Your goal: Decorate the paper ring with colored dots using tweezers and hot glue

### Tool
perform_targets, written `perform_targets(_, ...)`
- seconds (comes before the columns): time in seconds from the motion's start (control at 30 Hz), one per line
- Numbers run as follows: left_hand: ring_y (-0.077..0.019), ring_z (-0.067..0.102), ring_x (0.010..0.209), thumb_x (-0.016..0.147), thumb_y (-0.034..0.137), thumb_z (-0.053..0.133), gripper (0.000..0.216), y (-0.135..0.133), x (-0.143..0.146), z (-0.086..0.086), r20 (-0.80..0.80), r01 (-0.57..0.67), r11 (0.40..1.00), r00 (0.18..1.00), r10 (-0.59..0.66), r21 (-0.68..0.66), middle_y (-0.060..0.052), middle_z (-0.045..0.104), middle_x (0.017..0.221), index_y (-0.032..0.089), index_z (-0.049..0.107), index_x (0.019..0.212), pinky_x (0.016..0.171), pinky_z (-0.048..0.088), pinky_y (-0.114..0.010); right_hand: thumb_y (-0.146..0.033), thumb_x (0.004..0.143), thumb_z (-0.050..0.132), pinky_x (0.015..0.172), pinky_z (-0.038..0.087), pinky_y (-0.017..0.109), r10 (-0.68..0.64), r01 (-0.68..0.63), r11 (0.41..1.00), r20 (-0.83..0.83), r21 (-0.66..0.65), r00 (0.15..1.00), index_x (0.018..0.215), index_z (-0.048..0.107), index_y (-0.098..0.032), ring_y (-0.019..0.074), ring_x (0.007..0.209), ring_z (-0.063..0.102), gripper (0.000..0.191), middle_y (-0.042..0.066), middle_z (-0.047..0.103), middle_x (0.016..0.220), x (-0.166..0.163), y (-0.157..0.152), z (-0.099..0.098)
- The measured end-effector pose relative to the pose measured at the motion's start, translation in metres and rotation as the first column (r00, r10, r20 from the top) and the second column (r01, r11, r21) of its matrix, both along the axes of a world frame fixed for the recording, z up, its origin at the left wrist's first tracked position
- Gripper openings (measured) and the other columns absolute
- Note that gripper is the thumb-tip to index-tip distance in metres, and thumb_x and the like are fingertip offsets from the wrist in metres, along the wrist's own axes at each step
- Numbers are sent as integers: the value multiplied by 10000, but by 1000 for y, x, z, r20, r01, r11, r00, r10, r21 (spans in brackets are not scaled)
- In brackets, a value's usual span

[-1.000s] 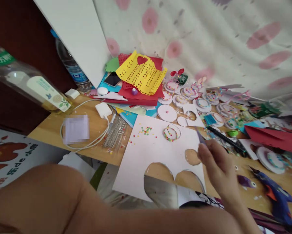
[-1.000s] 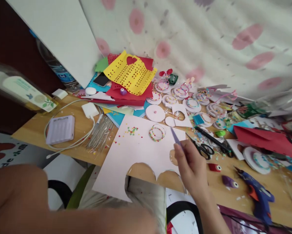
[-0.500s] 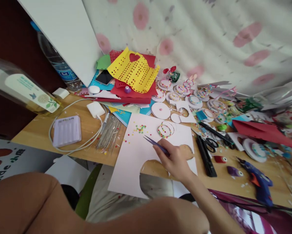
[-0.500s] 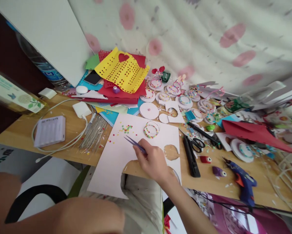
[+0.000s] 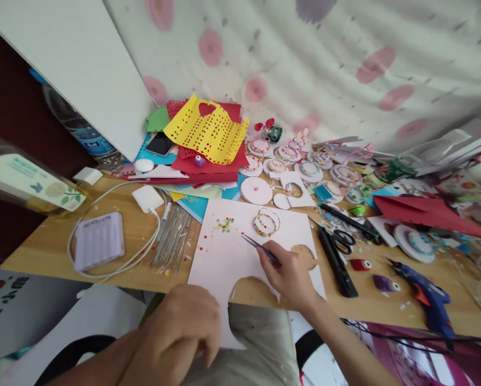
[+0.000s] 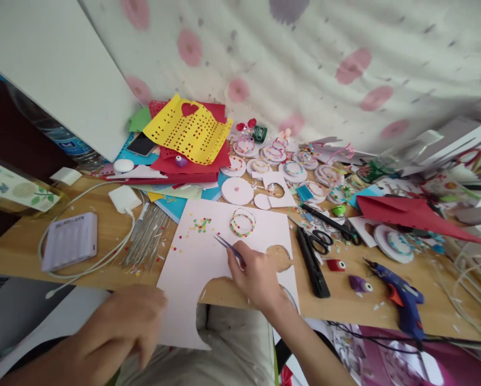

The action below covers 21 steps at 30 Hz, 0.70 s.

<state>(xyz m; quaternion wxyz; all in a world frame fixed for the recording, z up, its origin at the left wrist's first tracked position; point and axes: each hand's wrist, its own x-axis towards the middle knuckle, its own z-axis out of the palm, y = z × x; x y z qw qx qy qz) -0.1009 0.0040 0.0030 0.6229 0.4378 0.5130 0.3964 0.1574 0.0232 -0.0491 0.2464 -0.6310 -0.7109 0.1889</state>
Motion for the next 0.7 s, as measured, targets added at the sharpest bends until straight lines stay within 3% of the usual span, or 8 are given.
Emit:
perform_targets(0.03, -174, 504, 435, 561, 164, 769, 201, 5, 8, -2, 26, 123, 992, 992, -123, 6, -15, 539, 439, 216, 611, 447, 489, 412, -317, -400, 982, 425, 476, 270, 238, -1, 0, 999, 29, 35, 1000, 763, 565, -204, 109, 414, 445, 326, -40, 482, 504, 0, 1, -3)
perform_targets(0.07, -157, 476, 436, 670, 187, 660, 195, 8, 16, -5, 52, 285, 958, 957, -285, -1, -14, 527, 449, 202, 627, 479, 484, 367, -301, -378, 986, 427, 479, 267, 238, 2, -7, 997, 67, 73, 998, 763, 578, -198, 108, 416, 466, 325, -37, 500, 505, -2, 3, -7)
perform_targets(0.1, -154, 477, 485, 743, 226, 580, 192, 10, 24, -10, 99, 354, 935, 930, -353, 2, -17, 541, 510, 185, 659, 573, 510, 358, -291, -354, 989, 428, 484, 262, 240, 9, -21, 994, 109, 110, 994, 750, 583, -194, 107, 421, 484, 326, -33, 517, 507, -4, 4, -10)
perform_targets(0.17, -134, 452, 528, 833, 311, 538, 195, 9, 38, -21, 196, 388, 921, 906, -374, -34, -3, 539, 599, 168, 645, 753, 527, 343, -266, -311, 990, 431, 496, 248, 247, 21, -52, 984, 179, 170, 984, 706, 573, -188, 107, 437, 510, 340, -22, 553, 517, -10, 9, -14)
perform_targets(0.33, -99, 310, 503, 959, 469, 488, 406, -4, 50, -42, 283, 287, 956, 923, -260, -60, 58, 380, 551, 198, 431, 662, 510, 250, -251, -276, 985, 432, 509, 208, 267, 37, -89, 972, 229, 219, 973, 667, 555, -181, 101, 452, 512, 355, -12, 577, 527, -26, 21, -19)
perform_targets(0.5, -101, 220, 488, 937, 521, 534, 513, -12, 41, -53, 329, 177, 981, 934, -142, -77, 77, 272, 526, 212, 310, 594, 495, 207, -272, -261, 978, 432, 515, 200, 271, 38, -98, 969, 256, 226, 966, 647, 536, -181, 90, 452, 483, 357, -20, 563, 518, -32, 24, -19)
perform_targets(0.7, -103, 135, 492, 854, 513, 622, 601, -14, 30, -68, 178, 46, 984, 984, -15, -172, 83, 165, 504, 222, 199, 544, 494, 140, -301, -247, 966, 447, 514, 193, 275, 6, -70, 971, 271, 227, 963, 646, 533, -181, 89, 453, 484, 338, -24, 561, 517, -30, 20, -21)
